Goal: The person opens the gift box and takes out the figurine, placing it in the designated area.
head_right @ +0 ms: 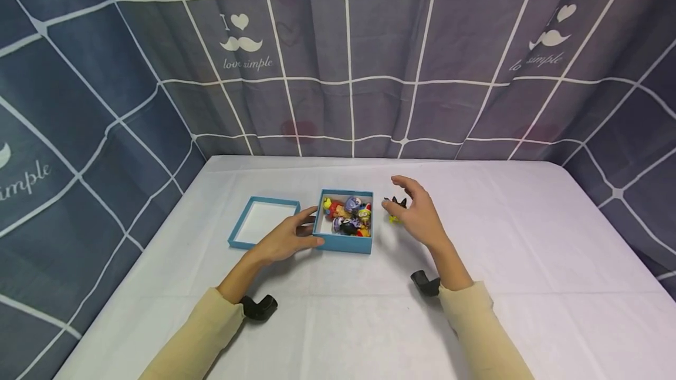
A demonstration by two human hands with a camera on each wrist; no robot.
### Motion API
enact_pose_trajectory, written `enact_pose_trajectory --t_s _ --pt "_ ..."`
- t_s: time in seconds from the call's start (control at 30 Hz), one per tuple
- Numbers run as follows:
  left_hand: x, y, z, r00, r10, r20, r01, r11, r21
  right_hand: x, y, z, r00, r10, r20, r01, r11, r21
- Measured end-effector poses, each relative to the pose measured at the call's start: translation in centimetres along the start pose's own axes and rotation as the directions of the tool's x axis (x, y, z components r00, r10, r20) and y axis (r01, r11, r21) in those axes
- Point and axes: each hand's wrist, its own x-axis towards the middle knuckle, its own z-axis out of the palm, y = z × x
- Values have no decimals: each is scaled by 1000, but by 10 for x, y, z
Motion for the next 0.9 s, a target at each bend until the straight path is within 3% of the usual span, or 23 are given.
enact_pose_trajectory --t_s 0.37,0.63,0.9 --pt "0 0 0 1000 8 -2 -8 1000 -6 -6 -34 41 982 -114 153 107 993 57" --pt "-1 1 -1 1000 15 11 -15 1000 -14 0 -49 65 978 -77 196 84 996 -25" --pt "-1 1 -1 1000 18 21 -17 999 -27 11 -48 81 972 -52 230 86 987 -138"
